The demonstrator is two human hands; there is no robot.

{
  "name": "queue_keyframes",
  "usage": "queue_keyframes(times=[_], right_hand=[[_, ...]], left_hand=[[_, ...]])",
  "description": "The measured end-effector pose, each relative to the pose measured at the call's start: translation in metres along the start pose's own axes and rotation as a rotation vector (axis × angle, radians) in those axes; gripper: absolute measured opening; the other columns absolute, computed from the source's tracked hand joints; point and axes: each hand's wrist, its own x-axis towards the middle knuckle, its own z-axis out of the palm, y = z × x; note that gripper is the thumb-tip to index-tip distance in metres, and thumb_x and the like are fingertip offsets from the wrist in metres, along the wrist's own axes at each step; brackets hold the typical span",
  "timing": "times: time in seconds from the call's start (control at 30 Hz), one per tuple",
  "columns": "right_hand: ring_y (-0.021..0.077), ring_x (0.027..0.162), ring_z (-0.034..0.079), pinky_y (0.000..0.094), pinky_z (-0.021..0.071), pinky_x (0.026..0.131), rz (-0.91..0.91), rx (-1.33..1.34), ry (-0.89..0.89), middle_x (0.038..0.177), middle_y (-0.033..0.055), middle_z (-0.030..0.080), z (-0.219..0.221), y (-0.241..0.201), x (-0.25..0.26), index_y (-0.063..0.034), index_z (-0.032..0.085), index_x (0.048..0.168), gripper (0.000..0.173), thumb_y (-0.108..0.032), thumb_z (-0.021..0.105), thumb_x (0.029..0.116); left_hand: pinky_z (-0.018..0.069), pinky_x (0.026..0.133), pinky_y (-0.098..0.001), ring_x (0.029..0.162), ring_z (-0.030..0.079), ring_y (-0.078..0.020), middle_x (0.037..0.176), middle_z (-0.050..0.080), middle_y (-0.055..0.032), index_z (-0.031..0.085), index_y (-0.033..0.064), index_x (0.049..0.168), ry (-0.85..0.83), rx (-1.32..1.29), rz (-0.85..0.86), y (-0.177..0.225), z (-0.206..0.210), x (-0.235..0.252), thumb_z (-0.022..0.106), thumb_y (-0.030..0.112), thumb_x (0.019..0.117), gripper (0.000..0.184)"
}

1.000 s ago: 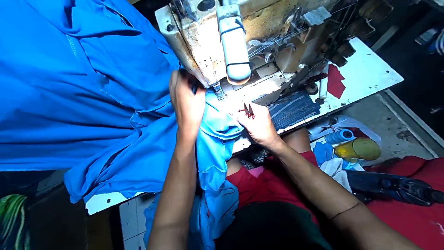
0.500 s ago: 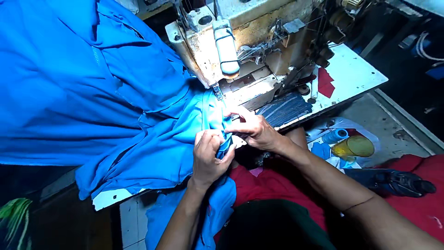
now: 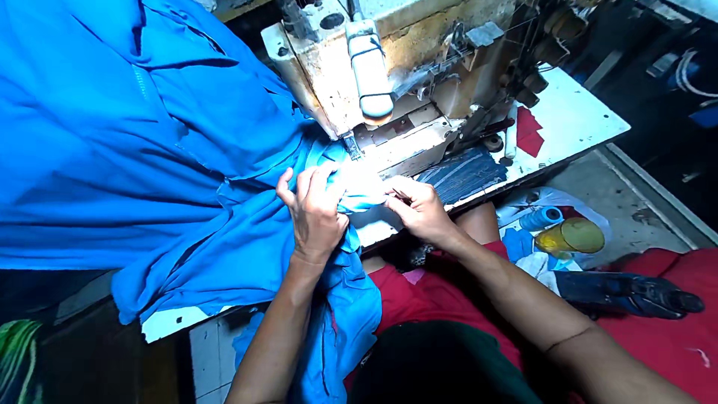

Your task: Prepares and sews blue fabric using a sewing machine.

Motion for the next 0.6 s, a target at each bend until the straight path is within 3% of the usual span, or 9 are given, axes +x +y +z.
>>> queue_keyframes(times=[0.07, 0.17, 0.27, 0.37, 0.47, 0.53, 0.6], right_hand=[[0.0097, 0.069, 0.061, 0.0271, 0.0542, 0.062, 0.014, 0.018, 0.0, 0.085, 0.0046, 0.067, 0.003, 0.003, 0.009, -0.0025, 0.069, 0.102, 0.008, -0.003, 0.064, 0.097], [0.0106, 0.07, 0.063, 0.0268, 0.0555, 0.061, 0.024, -0.021, 0.01, 0.089, 0.006, 0.069, 0.006, 0.001, 0.014, -0.0029, 0.07, 0.11, 0.013, -0.004, 0.065, 0.0973], [0.011, 0.077, 0.066, 0.0273, 0.0575, 0.068, 0.002, -0.058, 0.049, 0.095, 0.007, 0.07, 0.012, 0.003, 0.017, -0.0034, 0.07, 0.114, 0.017, -0.004, 0.065, 0.098], [0.0115, 0.085, 0.068, 0.0284, 0.0586, 0.078, -0.031, -0.108, 0.088, 0.098, 0.0074, 0.071, 0.019, 0.009, 0.025, -0.0034, 0.072, 0.112, 0.015, -0.004, 0.065, 0.0981], [0.0117, 0.091, 0.069, 0.0295, 0.0581, 0.085, -0.056, -0.108, 0.098, 0.099, 0.0081, 0.073, 0.022, 0.016, 0.037, -0.0024, 0.073, 0.108, 0.014, -0.003, 0.063, 0.0979], [0.012, 0.094, 0.07, 0.0302, 0.0575, 0.088, -0.084, -0.11, 0.093, 0.101, 0.0083, 0.074, 0.022, 0.022, 0.042, -0.0021, 0.074, 0.106, 0.014, -0.004, 0.062, 0.0982], [0.0136, 0.096, 0.071, 0.0315, 0.0577, 0.09, -0.12, -0.142, 0.092, 0.102, 0.0098, 0.074, 0.022, 0.024, 0.044, -0.0012, 0.074, 0.106, 0.015, -0.005, 0.063, 0.098]], left_hand=[[0.0227, 0.117, -0.0622, 0.13, 0.054, -0.029, 0.133, 0.066, -0.005, 0.077, 0.0117, 0.096, -0.014, 0.003, 0.019, -0.007, -0.001, 0.009, 0.061, 0.009, 0.089, 0.018], [0.0228, 0.117, -0.0625, 0.132, 0.053, -0.0313, 0.136, 0.064, -0.0061, 0.077, 0.0084, 0.093, -0.057, -0.014, 0.064, -0.018, -0.002, 0.017, 0.06, 0.001, 0.0854, 0.02], [0.0317, 0.111, -0.0578, 0.128, 0.053, -0.0326, 0.135, 0.063, -0.01, 0.075, 0.0073, 0.095, -0.08, -0.109, 0.098, -0.022, -0.002, 0.021, 0.059, 0.0, 0.0836, 0.021], [0.0369, 0.107, -0.0559, 0.127, 0.052, -0.0334, 0.136, 0.059, -0.0117, 0.074, 0.0098, 0.096, -0.148, -0.208, 0.154, -0.017, -0.013, 0.021, 0.066, 0.02, 0.0838, 0.017], [0.0293, 0.113, -0.0607, 0.135, 0.047, -0.0334, 0.142, 0.056, -0.0098, 0.077, 0.0163, 0.099, -0.324, -0.165, 0.164, -0.024, -0.034, 0.016, 0.065, 0.062, 0.0898, 0.048], [0.0304, 0.109, -0.0694, 0.136, 0.045, -0.0408, 0.145, 0.053, -0.0137, 0.075, 0.0146, 0.094, -0.402, -0.037, 0.107, -0.046, -0.052, 0.014, 0.06, 0.068, 0.0912, 0.055], [0.0303, 0.105, -0.0708, 0.136, 0.042, -0.0452, 0.148, 0.049, -0.0175, 0.074, 0.0113, 0.091, -0.385, -0.027, 0.041, -0.071, -0.072, 0.012, 0.064, 0.061, 0.0908, 0.051]])
